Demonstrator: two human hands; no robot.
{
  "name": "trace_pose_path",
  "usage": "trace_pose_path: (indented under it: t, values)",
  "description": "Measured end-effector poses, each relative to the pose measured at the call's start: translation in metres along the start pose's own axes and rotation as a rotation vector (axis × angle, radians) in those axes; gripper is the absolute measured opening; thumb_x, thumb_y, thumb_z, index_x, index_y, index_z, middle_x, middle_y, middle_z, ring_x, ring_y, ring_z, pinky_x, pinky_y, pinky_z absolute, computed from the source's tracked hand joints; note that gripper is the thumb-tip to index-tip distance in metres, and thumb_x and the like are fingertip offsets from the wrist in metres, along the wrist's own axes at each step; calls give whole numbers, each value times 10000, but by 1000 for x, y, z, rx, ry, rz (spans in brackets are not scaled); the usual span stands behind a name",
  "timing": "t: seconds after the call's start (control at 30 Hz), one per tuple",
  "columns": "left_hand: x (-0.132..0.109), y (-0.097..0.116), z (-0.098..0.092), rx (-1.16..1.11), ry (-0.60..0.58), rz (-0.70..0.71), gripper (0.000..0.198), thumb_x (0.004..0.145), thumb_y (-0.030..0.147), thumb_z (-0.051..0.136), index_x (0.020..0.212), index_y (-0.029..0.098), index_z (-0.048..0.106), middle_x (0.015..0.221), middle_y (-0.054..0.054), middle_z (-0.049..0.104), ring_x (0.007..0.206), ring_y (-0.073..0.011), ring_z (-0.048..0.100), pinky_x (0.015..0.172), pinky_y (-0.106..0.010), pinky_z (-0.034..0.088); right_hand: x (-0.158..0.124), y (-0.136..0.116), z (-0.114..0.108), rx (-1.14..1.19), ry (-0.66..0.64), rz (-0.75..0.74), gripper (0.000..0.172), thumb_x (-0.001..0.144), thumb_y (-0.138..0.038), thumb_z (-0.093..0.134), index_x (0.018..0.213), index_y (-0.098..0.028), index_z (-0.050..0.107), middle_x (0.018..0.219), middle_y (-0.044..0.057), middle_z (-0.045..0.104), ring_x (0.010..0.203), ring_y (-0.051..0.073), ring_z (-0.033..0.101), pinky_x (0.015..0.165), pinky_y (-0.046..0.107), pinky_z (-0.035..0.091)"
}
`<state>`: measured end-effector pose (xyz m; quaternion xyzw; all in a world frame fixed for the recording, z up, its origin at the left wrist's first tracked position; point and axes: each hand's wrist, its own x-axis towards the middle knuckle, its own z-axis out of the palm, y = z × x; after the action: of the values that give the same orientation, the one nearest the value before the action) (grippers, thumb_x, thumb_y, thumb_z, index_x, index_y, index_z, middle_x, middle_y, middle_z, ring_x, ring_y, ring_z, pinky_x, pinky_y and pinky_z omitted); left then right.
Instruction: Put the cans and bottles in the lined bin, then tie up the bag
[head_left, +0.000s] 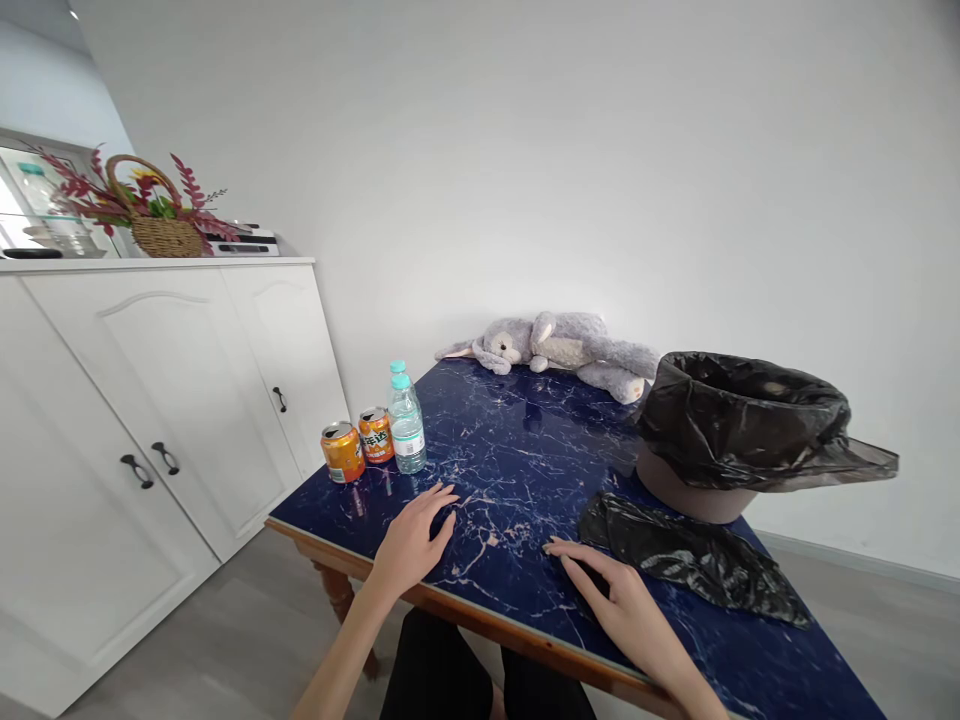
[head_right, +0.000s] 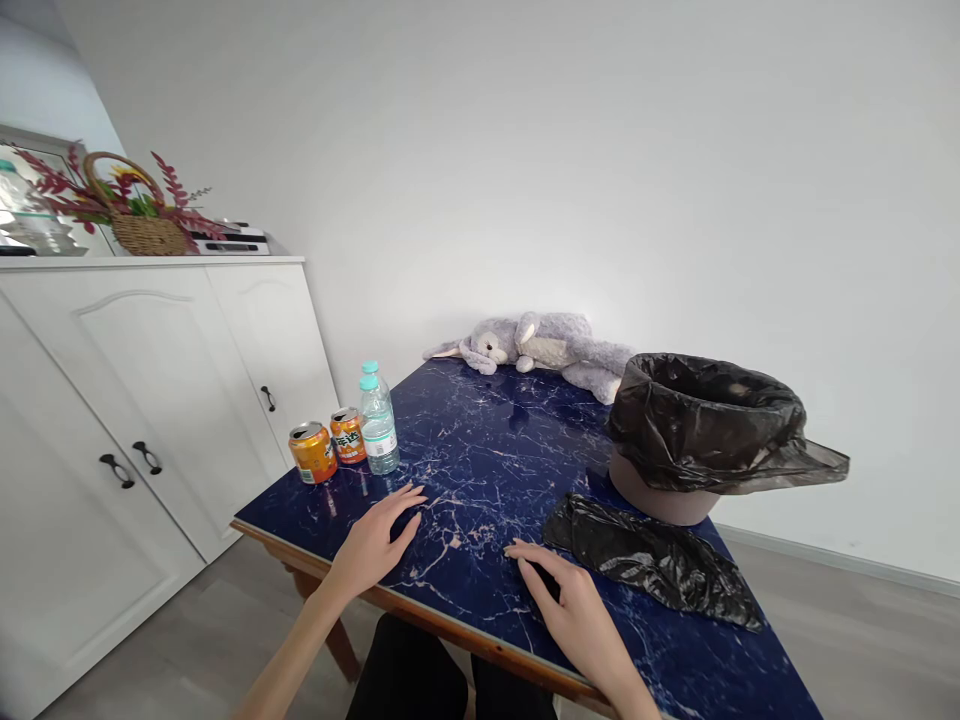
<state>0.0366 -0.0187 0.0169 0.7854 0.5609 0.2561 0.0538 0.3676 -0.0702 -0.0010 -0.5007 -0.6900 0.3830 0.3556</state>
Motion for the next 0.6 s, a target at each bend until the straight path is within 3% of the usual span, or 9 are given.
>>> trace_pose_path:
  t: [0.6]
  values:
    - [1, -3, 3, -2, 19, 16, 379, 1077, 439, 476, 1359, 307, 692, 1527, -16, 641, 1471, -271, 553, 1217, -498, 481, 0, -1, -1, 11, 4, -3, 484, 1054, -636, 491, 1364, -353, 732, 1499, -3, 663, 1464, 301, 549, 1241, 468, 437]
